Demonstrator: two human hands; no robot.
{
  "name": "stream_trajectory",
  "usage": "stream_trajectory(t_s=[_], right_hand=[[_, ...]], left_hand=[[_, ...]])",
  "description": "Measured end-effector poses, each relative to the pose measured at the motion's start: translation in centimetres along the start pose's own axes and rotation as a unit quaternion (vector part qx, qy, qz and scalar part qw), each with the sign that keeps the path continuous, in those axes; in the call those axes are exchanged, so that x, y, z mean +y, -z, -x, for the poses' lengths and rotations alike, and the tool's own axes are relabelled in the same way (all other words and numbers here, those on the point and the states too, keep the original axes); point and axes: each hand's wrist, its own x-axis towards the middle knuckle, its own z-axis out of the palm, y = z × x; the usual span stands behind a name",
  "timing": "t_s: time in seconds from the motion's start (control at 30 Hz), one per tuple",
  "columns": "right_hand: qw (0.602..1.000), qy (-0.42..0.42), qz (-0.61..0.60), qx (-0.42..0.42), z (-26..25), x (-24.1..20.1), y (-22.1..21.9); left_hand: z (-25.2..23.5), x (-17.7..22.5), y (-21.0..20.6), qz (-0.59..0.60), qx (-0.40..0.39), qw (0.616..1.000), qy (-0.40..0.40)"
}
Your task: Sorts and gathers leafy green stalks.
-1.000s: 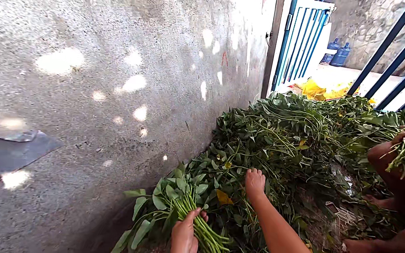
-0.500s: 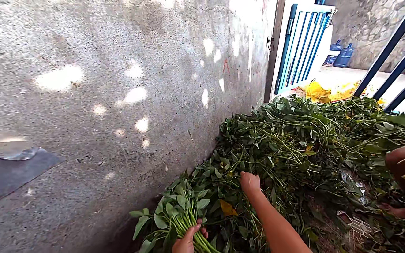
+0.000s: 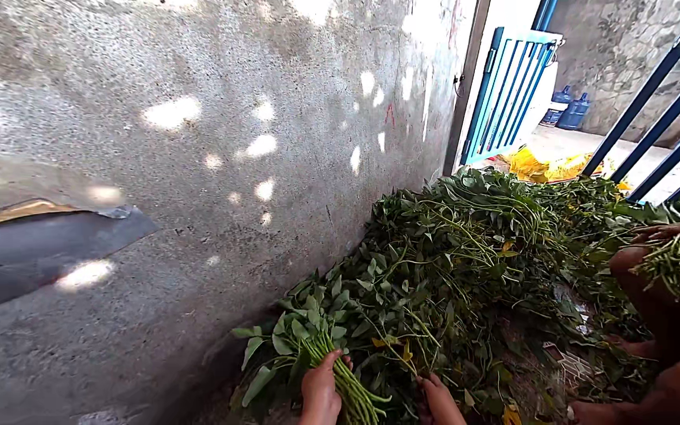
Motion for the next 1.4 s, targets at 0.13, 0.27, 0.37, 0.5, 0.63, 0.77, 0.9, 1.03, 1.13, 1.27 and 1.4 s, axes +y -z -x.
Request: stream_trajectory(t_s=[0.13, 0.27, 0.37, 0.5, 0.63, 0.77, 0.9, 1.03, 1.13, 1.27, 1.4], right_hand=[[0.999, 0.044, -0.020, 0.012, 1.7, 0.9, -0.9], [0.997, 0.066, -0.030, 0.029, 3.5, 2.4, -1.3], [0.996, 0.072, -0.039, 0.029, 4.2, 4.1, -1.9], [0.997, 0.074, -0.004, -0.010, 4.9, 5.5, -2.6], [0.997, 0.067, 0.036, -0.025, 5.2, 5.7, -2.7], [0.997, 0.054, 0.051, -0.025, 5.0, 5.6, -2.3], [0.994, 0.089, 0.060, -0.009, 5.0, 5.1, -2.1], [0.972, 0.111, 0.202, -0.043, 5.1, 3.4, -1.3], [0.801, 0.001, 0.592, -0.090, 5.0, -0.1, 0.6], [0.782, 0.024, 0.621, -0.049, 4.9, -2.2, 0.2], [0.894, 0.120, 0.428, -0.063, 1.7, -0.1, -2.8]], left_hand=[[0.6, -1.1, -0.2, -0.022, -0.004, 1.000, 0.001], [1.2, -2.7, 0.1, -0.072, -0.019, 0.997, 0.025], [1.0, -4.7, 0.8, -0.119, -0.035, 0.991, 0.058], [-0.2, -6.3, 1.8, -0.197, -0.070, 0.975, 0.069], [-0.9, -6.2, 2.1, -0.257, -0.099, 0.956, 0.105], [-1.1, -6.6, 2.1, -0.243, -0.109, 0.955, 0.126], [-0.4, -6.7, 1.6, -0.235, -0.083, 0.964, 0.096], [-0.9, -6.2, 1.8, -0.227, -0.060, 0.970, 0.071], [-1.2, -6.1, 2.1, -0.229, -0.065, 0.968, 0.074], [0.0, -6.8, 1.6, -0.257, -0.088, 0.960, 0.074], [1.2, -7.0, 1.2, -0.303, -0.096, 0.946, 0.068]])
